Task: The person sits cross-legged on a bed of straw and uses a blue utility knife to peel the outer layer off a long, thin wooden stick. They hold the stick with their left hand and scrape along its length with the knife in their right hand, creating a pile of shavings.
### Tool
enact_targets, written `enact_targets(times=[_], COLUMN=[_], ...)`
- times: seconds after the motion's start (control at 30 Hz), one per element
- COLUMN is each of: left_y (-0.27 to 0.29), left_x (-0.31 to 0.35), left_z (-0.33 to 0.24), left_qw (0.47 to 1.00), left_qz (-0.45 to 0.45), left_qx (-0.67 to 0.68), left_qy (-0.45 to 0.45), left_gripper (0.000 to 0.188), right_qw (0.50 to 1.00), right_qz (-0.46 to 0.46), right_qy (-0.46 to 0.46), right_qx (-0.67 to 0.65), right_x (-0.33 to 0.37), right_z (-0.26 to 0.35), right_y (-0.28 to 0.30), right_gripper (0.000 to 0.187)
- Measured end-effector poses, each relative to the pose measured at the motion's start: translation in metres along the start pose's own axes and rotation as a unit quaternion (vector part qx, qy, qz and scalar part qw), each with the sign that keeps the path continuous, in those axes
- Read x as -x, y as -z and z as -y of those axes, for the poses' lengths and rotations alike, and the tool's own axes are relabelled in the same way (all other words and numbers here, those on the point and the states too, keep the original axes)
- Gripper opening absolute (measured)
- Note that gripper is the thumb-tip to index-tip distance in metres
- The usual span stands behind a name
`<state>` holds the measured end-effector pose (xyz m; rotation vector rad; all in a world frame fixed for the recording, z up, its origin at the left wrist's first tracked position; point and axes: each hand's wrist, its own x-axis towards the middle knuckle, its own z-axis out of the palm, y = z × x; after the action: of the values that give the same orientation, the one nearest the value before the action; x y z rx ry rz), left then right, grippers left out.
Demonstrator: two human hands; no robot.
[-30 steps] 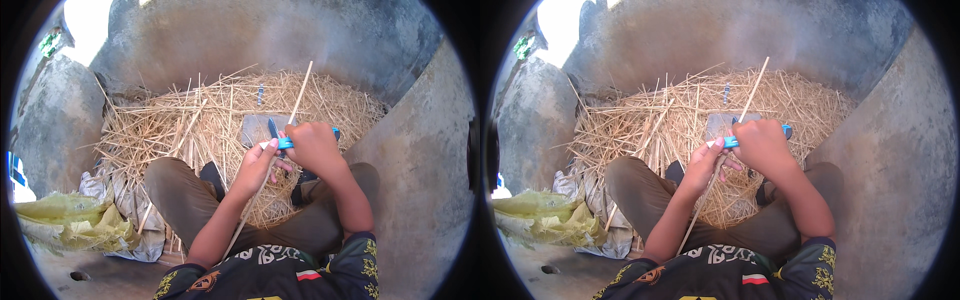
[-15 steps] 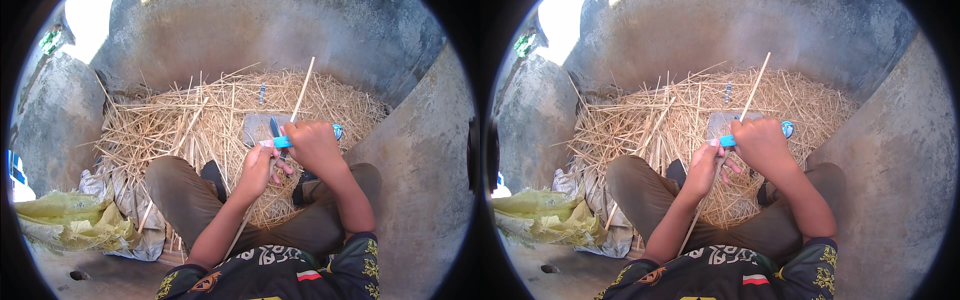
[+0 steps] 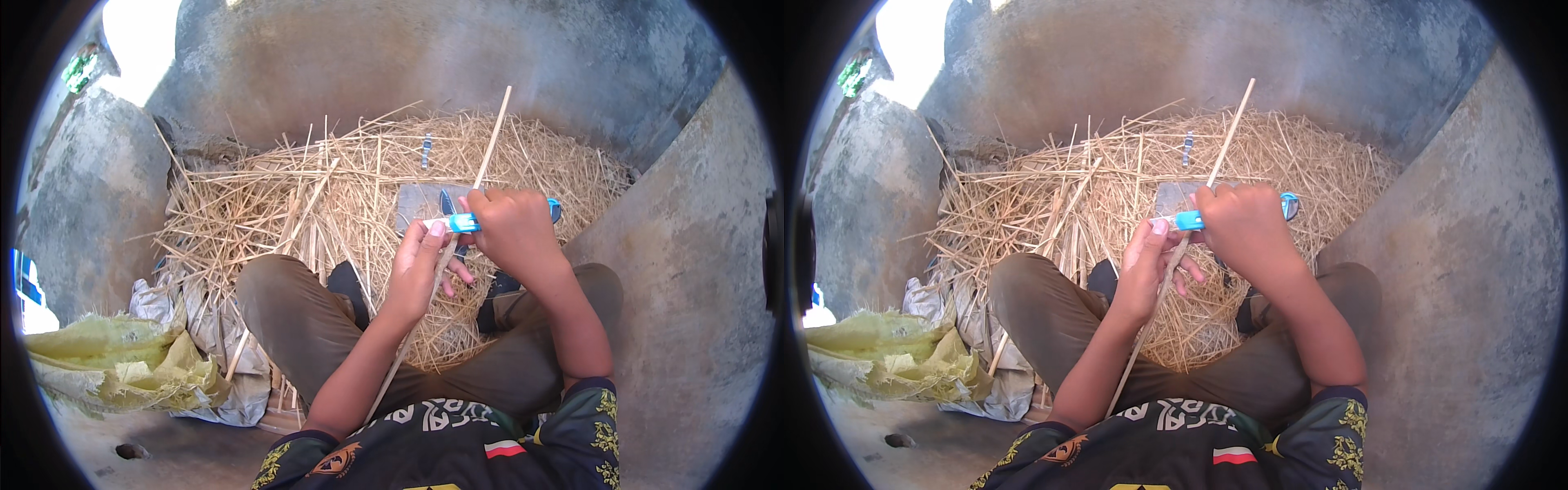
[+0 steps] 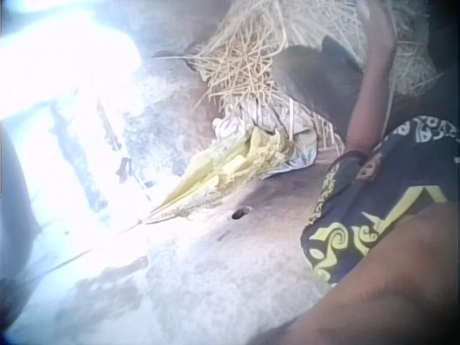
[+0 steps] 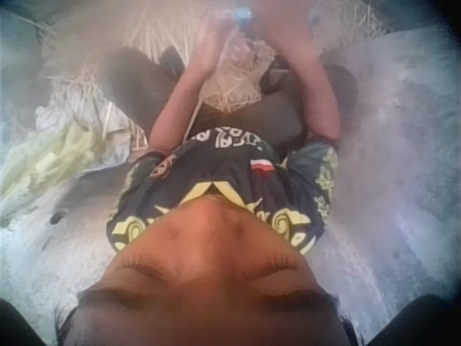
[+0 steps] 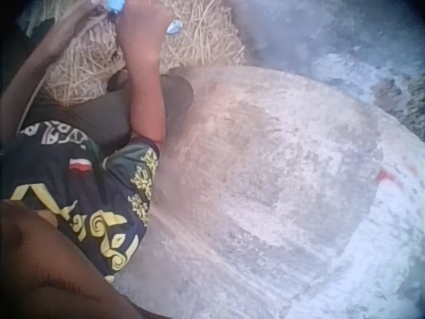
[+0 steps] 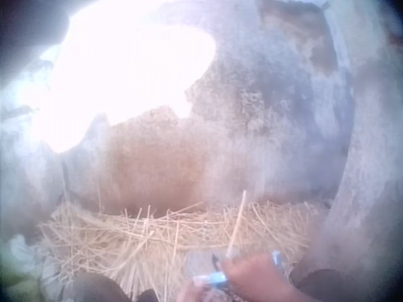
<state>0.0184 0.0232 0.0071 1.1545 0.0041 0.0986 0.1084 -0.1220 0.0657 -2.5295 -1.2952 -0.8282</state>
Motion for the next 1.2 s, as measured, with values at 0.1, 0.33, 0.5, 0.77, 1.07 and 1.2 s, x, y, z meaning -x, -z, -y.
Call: enact_targets(times=[0.1,0.33,0.5,0.77,1.07,1.2], left_y=[-0.001,0.006,0.004,0.001,-0.001,0.001], left_x=[0.000,0.000,0.002,0.008,0.011,0.009], left_z=[0.001,0.011,0.008,-0.002,-0.006,-0.006], left_qw=[1.000,1.000,0.999,0.999,0.997,0.998], left_qz=[-0.009,-0.002,0.008,0.033,0.074,0.048], left_qx=[-0.015,0.026,0.042,-0.002,-0.002,-0.027], left_qy=[0.001,0.012,0.005,0.009,-0.017,0.023], left_gripper=[0.037,0.031,0.031,0.031,0.028,0.026], right_qw=[1.000,0.998,0.997,0.997,0.990,0.988], right_qz=[0.005,0.012,0.004,-0.006,-0.085,-0.101], right_qy=[0.015,0.022,0.018,0.018,-0.051,-0.049], right_qx=[0.007,0.053,0.070,0.069,0.100,0.106], right_x=[-0.001,0.001,0.000,-0.002,-0.007,-0.008], right_z=[0.004,0.007,0.008,0.008,-0.011,-0.018], right_y=[0.004,0.001,0.006,0.012,0.018,0.031], right_gripper=[0.022,0.014,0.010,0.009,0.026,0.028])
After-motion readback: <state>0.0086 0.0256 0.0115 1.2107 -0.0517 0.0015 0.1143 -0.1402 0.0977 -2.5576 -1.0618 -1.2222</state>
